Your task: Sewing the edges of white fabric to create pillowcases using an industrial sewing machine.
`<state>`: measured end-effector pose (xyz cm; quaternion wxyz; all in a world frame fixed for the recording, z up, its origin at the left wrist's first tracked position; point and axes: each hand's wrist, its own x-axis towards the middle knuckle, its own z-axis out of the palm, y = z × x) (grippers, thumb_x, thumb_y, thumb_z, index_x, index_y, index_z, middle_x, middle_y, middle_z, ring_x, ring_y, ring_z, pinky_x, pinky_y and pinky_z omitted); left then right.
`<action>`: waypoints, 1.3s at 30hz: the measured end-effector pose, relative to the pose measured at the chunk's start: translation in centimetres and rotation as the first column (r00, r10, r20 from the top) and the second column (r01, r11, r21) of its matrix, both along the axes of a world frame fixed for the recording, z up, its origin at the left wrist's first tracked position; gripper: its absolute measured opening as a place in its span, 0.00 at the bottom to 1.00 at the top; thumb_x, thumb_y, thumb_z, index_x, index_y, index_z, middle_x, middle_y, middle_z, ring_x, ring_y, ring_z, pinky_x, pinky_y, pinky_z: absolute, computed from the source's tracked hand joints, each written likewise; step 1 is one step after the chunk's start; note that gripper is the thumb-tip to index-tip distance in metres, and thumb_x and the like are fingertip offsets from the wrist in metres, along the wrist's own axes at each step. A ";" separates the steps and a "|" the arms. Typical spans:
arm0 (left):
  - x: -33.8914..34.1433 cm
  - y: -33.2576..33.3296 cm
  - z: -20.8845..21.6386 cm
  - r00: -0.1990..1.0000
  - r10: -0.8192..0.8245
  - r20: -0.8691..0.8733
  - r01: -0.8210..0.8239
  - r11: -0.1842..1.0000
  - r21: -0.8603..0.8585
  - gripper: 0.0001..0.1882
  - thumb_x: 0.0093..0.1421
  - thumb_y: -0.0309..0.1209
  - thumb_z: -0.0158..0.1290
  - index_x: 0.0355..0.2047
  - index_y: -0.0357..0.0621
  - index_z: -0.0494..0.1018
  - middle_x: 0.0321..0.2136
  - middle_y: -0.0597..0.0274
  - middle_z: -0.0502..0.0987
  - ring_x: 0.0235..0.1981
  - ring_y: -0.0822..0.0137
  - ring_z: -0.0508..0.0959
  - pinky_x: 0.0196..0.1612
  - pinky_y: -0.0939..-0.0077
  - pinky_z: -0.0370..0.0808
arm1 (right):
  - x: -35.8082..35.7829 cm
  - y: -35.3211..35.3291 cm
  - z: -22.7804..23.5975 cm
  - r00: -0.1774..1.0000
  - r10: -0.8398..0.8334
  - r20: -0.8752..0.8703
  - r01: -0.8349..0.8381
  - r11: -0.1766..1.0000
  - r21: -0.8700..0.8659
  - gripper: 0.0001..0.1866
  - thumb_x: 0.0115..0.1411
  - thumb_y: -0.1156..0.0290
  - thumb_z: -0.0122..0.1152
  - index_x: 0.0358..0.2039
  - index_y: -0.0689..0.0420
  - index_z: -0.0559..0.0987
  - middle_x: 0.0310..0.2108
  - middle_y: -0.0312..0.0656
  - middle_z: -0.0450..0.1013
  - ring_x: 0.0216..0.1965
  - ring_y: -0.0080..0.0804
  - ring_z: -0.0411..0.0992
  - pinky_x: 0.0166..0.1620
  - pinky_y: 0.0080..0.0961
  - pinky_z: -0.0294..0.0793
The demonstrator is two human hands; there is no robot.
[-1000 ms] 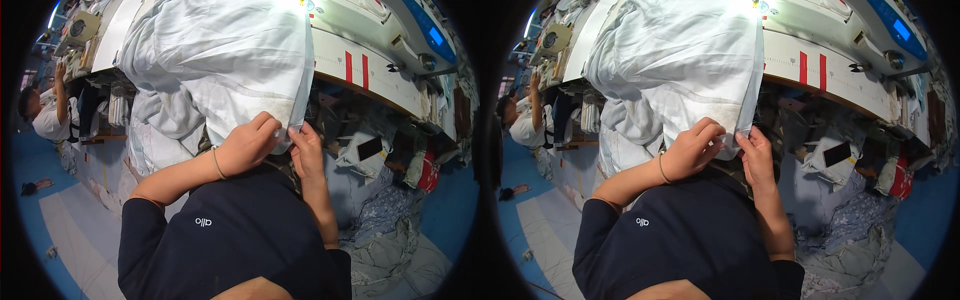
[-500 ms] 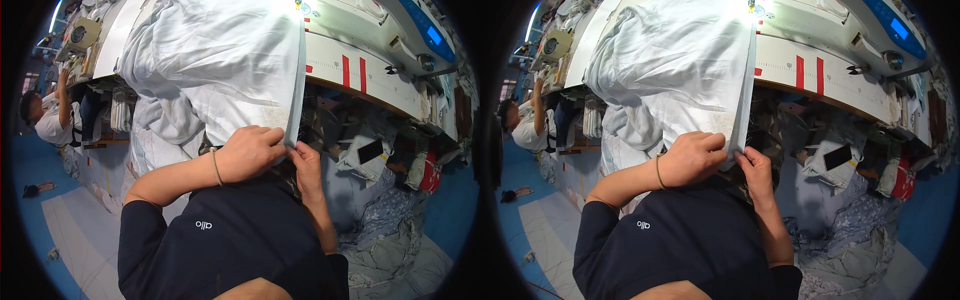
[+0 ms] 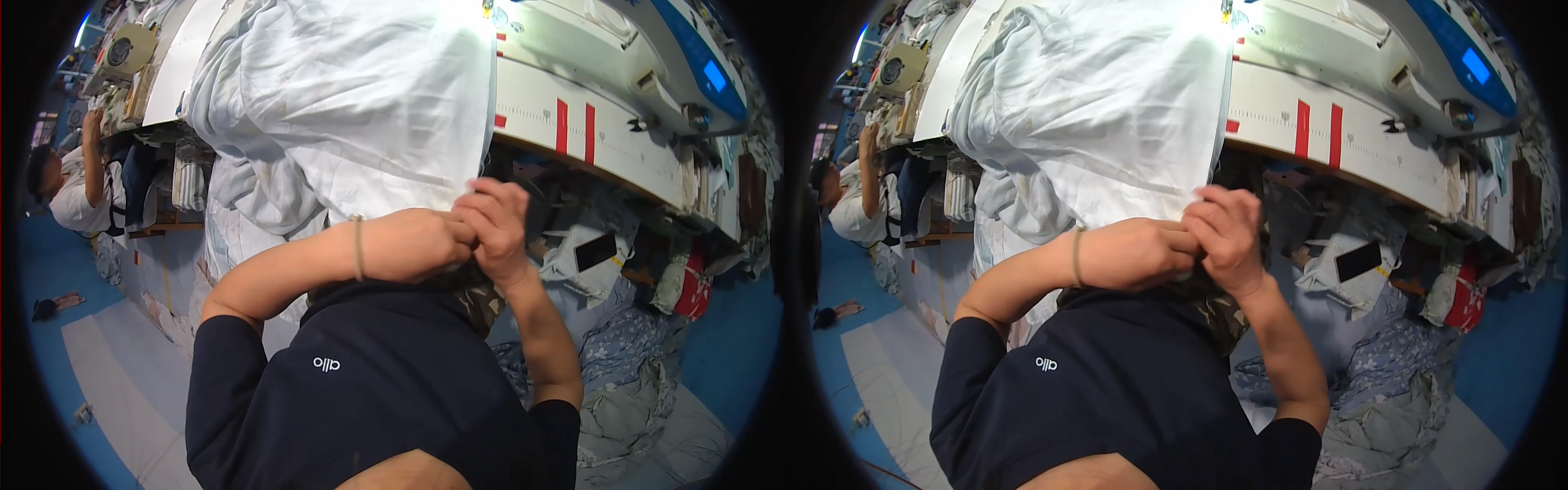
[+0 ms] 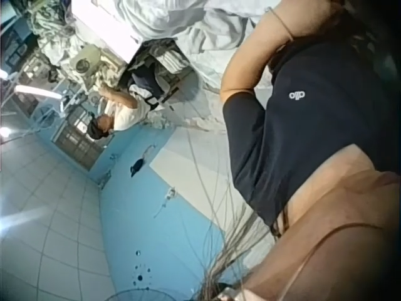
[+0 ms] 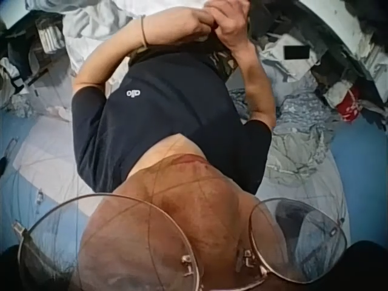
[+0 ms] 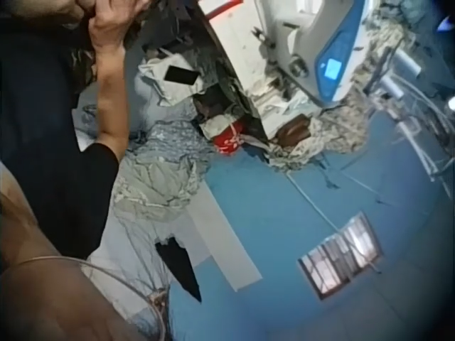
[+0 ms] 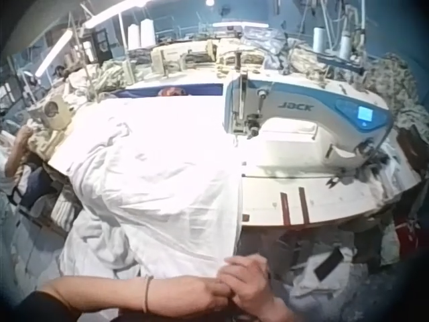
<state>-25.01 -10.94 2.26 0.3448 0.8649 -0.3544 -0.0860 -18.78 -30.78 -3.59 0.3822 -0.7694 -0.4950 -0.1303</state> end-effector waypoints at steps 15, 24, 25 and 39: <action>9.5 14.6 -3.2 0.411 0.819 0.400 -0.891 0.454 -0.014 0.06 0.59 0.21 0.58 0.36 0.40 0.73 0.34 0.54 0.73 0.37 0.50 0.73 0.43 0.59 0.70 | 0.9 0.2 -0.6 0.939 -0.039 -0.343 0.029 0.999 -0.034 0.12 0.47 0.85 0.64 0.33 0.59 0.85 0.39 0.38 0.81 0.44 0.35 0.81 0.45 0.33 0.72; 17.2 17.9 -2.8 0.512 0.792 0.332 -0.834 0.551 -0.031 0.06 0.61 0.22 0.57 0.34 0.37 0.69 0.30 0.50 0.72 0.33 0.45 0.74 0.36 0.56 0.70 | 5.9 3.1 2.1 0.967 0.021 -0.253 -0.034 0.998 -0.047 0.14 0.47 0.85 0.63 0.35 0.59 0.84 0.38 0.37 0.80 0.42 0.36 0.81 0.42 0.31 0.73; 17.8 18.2 -3.0 0.517 0.785 0.342 -0.827 0.561 -0.036 0.06 0.61 0.22 0.56 0.34 0.37 0.69 0.30 0.50 0.72 0.33 0.45 0.74 0.36 0.56 0.70 | 6.5 3.3 2.1 0.967 0.019 -0.256 -0.035 0.998 -0.058 0.14 0.47 0.85 0.63 0.35 0.59 0.84 0.38 0.37 0.80 0.42 0.36 0.81 0.42 0.31 0.73; 25.1 21.1 -5.2 0.479 0.709 0.517 -0.810 0.584 -0.049 0.06 0.64 0.25 0.55 0.36 0.39 0.68 0.31 0.49 0.75 0.35 0.45 0.76 0.37 0.53 0.73 | 14.4 6.8 3.5 0.992 0.050 -0.115 -0.060 0.994 -0.086 0.13 0.42 0.85 0.62 0.32 0.62 0.82 0.36 0.40 0.79 0.40 0.39 0.80 0.42 0.33 0.74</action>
